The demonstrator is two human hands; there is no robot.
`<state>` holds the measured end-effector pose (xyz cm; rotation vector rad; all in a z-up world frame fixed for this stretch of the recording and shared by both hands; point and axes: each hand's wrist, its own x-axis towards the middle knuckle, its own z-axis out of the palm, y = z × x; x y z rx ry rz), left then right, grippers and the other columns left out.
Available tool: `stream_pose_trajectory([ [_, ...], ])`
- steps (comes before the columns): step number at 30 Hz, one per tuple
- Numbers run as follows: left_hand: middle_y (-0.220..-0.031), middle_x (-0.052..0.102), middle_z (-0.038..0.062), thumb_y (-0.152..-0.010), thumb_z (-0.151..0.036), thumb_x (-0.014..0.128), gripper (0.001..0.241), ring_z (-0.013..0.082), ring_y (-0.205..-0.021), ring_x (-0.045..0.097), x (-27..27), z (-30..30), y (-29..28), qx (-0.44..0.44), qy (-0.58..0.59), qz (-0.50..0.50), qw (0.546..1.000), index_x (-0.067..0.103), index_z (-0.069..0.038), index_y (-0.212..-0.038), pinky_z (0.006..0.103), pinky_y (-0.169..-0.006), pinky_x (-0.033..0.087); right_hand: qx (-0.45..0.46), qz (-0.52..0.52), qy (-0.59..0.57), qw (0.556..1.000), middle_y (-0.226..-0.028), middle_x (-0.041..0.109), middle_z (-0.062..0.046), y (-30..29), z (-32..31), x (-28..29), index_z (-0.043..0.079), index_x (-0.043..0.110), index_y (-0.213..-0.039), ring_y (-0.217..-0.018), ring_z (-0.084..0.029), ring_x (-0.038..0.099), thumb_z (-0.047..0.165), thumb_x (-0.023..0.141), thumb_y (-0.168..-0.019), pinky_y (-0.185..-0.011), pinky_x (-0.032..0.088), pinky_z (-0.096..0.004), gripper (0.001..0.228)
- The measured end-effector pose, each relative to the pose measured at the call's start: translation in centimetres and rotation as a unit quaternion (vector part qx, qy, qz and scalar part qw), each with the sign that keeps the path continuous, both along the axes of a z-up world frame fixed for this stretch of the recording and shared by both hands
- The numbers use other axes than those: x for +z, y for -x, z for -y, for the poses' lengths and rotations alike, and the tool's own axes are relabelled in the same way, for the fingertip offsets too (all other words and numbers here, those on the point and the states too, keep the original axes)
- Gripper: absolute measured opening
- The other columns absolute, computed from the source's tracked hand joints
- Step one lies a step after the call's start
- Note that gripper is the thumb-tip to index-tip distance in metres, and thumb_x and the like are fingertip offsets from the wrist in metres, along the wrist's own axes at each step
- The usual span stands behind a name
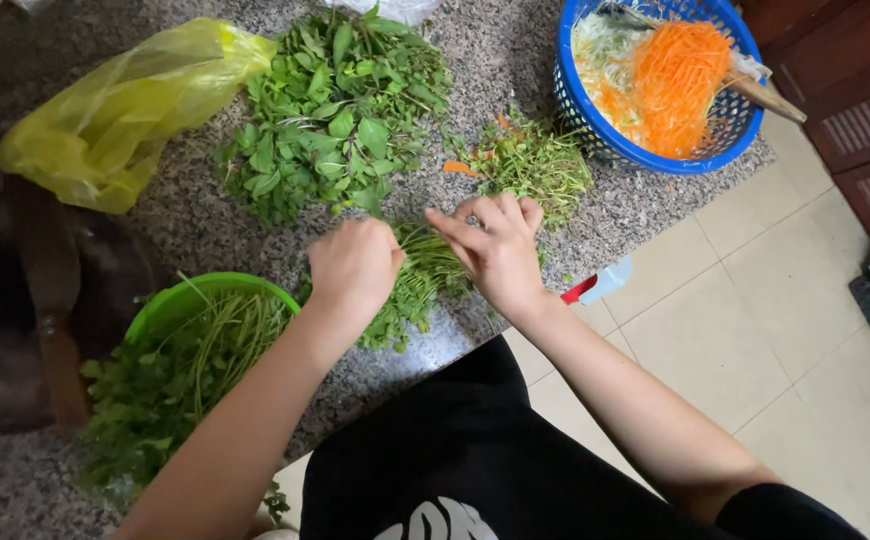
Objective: Sorting, picking, and cutting fresh herbs on a kitchen counter.
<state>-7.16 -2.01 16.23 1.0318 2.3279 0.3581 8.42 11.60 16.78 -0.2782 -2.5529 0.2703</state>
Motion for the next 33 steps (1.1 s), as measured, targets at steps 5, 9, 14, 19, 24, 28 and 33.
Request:
stream_pose_trajectory([
  [5,-0.083,0.078,0.018,-0.089,-0.019,0.059,0.027,0.0413,-0.095,0.077,1.8,0.3,-0.8,-0.023,0.0,-0.003,1.0,0.083,-0.019,-0.077,0.0549,-0.087,0.061,-0.005,0.029,-0.011,1.0,-0.098,0.06,0.002,-0.5,0.0,-0.2,0.032,0.08,-0.118,-0.093,-0.021,0.052,0.031,0.07,-0.102,-0.094,0.03,-0.044,0.019],
  [9,-0.082,0.077,0.022,-0.088,-0.017,0.066,0.022,0.0438,-0.094,0.076,3.8,1.3,-0.7,-0.026,-0.022,0.017,0.999,0.082,-0.017,-0.073,0.0557,-0.09,0.06,-0.004,0.049,0.047,0.998,-0.098,0.057,0.003,-1.2,0.0,-0.4,0.028,0.08,-0.109,-0.097,-0.021,0.052,0.036,0.069,-0.103,-0.094,0.029,-0.045,0.014],
  [14,-0.081,0.078,0.014,-0.091,-0.025,0.07,0.022,0.0389,-0.092,0.077,3.6,2.7,-0.5,-0.043,-0.024,0.02,0.999,0.081,-0.021,-0.072,0.0497,-0.081,0.062,-0.097,-0.01,0.428,0.899,-0.098,0.074,-0.005,-1.3,-1.1,-0.9,0.017,0.082,-0.107,-0.089,-0.018,0.064,0.026,0.069,-0.105,-0.083,0.051,-0.039,0.016],
  [19,-0.068,0.074,0.015,-0.092,-0.021,0.069,0.031,0.0357,-0.078,0.076,5.0,7.8,1.9,0.027,0.094,-0.021,0.995,0.079,-0.008,-0.066,0.0462,-0.085,0.06,-0.204,0.016,0.359,0.911,-0.113,0.076,-0.019,-2.9,-8.8,-1.4,0.006,0.075,-0.125,-0.095,-0.031,0.072,0.023,0.062,-0.112,-0.09,0.049,-0.05,0.025],
  [24,-0.09,0.082,0.017,-0.092,-0.014,0.065,0.021,0.0314,-0.073,0.079,3.4,14.0,5.2,0.088,0.267,-0.157,0.947,0.083,-0.006,-0.097,0.0399,-0.064,0.057,-0.253,0.268,0.146,0.918,-0.136,0.071,-0.011,-3.4,-11.3,-3.0,0.007,0.065,-0.141,-0.095,-0.022,0.071,0.034,0.07,-0.101,-0.107,0.029,-0.054,0.049],
  [28,-0.094,0.084,0.012,-0.083,-0.05,0.083,0.048,0.0303,-0.074,0.079,3.3,15.9,5.8,0.104,0.32,-0.159,0.928,0.084,-0.008,-0.105,0.0399,-0.067,0.053,-0.195,0.258,0.16,0.933,-0.116,0.081,-0.001,-2.9,-8.7,-4.4,0.02,0.082,-0.111,-0.092,-0.017,0.068,0.038,0.069,-0.102,-0.091,0.028,-0.04,0.024],
  [33,-0.079,0.078,0.011,-0.099,-0.061,0.068,0.054,0.0286,-0.063,0.075,3.2,13.1,4.1,0.101,0.201,-0.226,0.948,0.08,-0.008,-0.093,0.0397,-0.056,0.057,-0.119,0.231,0.159,0.952,-0.084,0.073,-0.001,-1.1,-3.6,-4.0,0.022,0.085,-0.108,-0.092,-0.022,0.056,0.039,0.077,-0.096,-0.099,0.031,-0.041,0.023],
])
